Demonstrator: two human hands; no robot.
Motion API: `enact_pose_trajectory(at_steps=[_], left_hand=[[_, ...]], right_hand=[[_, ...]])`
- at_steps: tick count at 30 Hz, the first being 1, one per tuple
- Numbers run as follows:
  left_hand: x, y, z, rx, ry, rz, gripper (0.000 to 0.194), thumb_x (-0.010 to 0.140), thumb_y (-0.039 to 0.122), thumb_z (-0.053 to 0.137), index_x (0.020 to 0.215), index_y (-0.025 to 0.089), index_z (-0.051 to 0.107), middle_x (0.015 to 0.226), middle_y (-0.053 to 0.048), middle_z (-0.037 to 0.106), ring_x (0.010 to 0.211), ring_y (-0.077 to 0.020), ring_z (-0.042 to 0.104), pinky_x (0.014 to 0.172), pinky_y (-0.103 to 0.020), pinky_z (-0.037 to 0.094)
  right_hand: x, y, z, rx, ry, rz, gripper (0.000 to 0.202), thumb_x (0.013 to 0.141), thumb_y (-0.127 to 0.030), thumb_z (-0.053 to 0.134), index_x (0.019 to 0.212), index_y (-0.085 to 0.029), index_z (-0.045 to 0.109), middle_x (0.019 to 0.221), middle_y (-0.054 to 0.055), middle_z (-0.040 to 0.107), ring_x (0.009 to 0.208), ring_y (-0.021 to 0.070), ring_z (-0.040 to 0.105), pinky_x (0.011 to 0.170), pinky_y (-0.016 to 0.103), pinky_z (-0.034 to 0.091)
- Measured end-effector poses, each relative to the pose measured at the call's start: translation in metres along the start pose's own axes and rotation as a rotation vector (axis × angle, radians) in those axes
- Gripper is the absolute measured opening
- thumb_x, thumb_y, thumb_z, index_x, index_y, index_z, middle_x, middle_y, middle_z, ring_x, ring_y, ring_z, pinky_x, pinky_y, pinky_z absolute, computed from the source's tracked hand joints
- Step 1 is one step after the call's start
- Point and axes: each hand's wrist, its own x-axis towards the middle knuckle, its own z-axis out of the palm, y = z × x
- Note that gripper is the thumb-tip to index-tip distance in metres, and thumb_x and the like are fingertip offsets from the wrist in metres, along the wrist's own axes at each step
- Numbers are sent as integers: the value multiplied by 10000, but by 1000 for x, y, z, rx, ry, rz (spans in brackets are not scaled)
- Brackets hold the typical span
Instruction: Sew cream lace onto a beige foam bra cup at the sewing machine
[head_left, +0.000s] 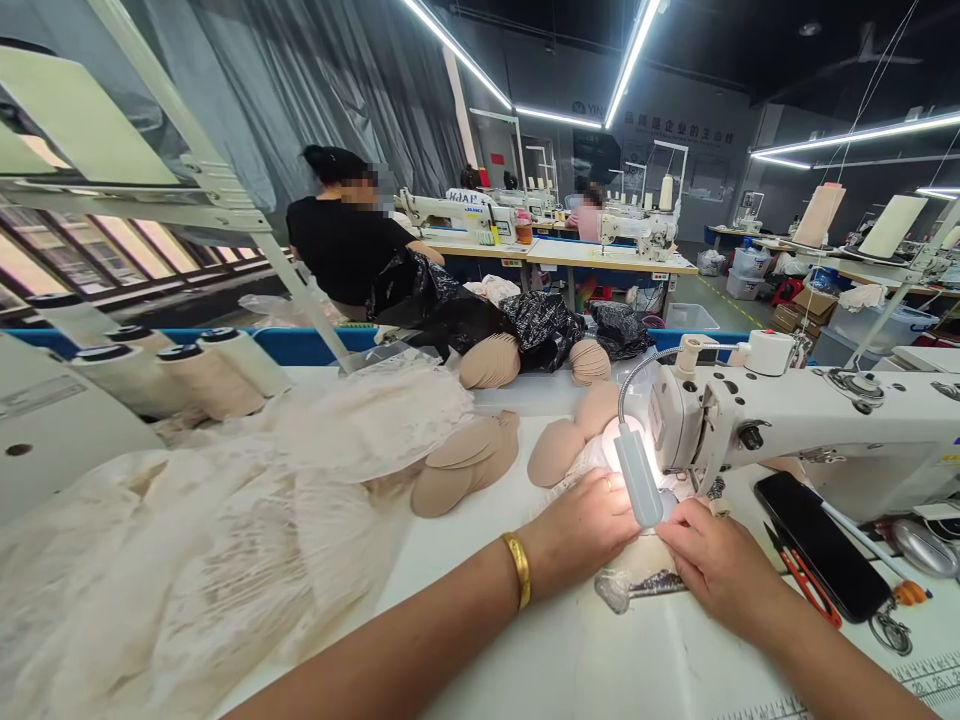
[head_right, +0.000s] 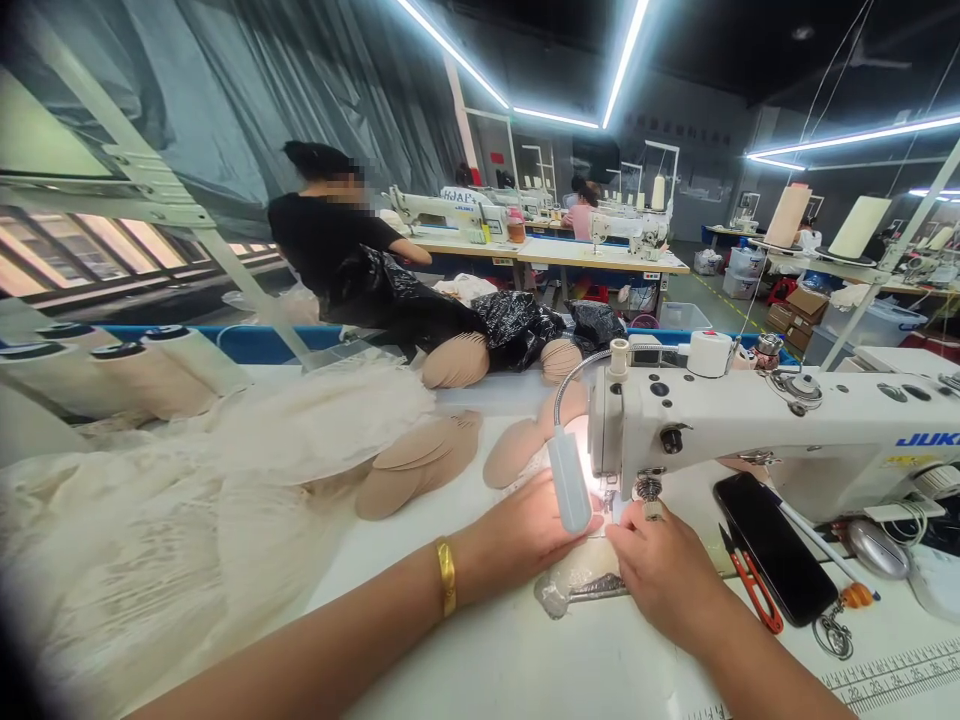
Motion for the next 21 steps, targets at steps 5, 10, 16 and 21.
enact_pose_trajectory(at_steps=[5, 10, 16, 21], left_hand=[[3, 2, -3, -17, -25, 1, 150, 987, 56, 573, 961, 193, 628, 895, -20, 687, 846, -207, 599, 791, -387, 410], [6, -4, -5, -18, -84, -45, 194, 990, 54, 529, 865, 187, 597, 878, -23, 676, 803, -203, 558, 752, -379, 389], [13, -7, -6, -184, -59, -172, 256, 1014, 145, 529, 767, 185, 581, 834, -38, 655, 776, -200, 546, 828, -377, 458], [22, -4, -13, -331, -10, -292, 209, 1040, 350, 638, 996, 150, 681, 997, -47, 686, 896, -216, 649, 866, -393, 567]], right_hand=[[1, -1, -1, 28, 22, -9, 238, 949, -44, 465, 979, -214, 628, 902, 44, 612, 739, 191, 522, 576, 292, 337], [3, -2, -2, 39, 25, 2, 217, 964, -52, 479, 969, -216, 621, 903, 50, 612, 779, 204, 547, 589, 294, 344], [4, 0, -2, 74, 15, 37, 191, 990, -87, 473, 967, -212, 614, 908, 52, 597, 781, 213, 549, 615, 304, 361], [0, 4, 0, 201, 48, 14, 278, 1029, -127, 412, 1120, -213, 660, 951, 79, 641, 850, 246, 579, 699, 344, 433]])
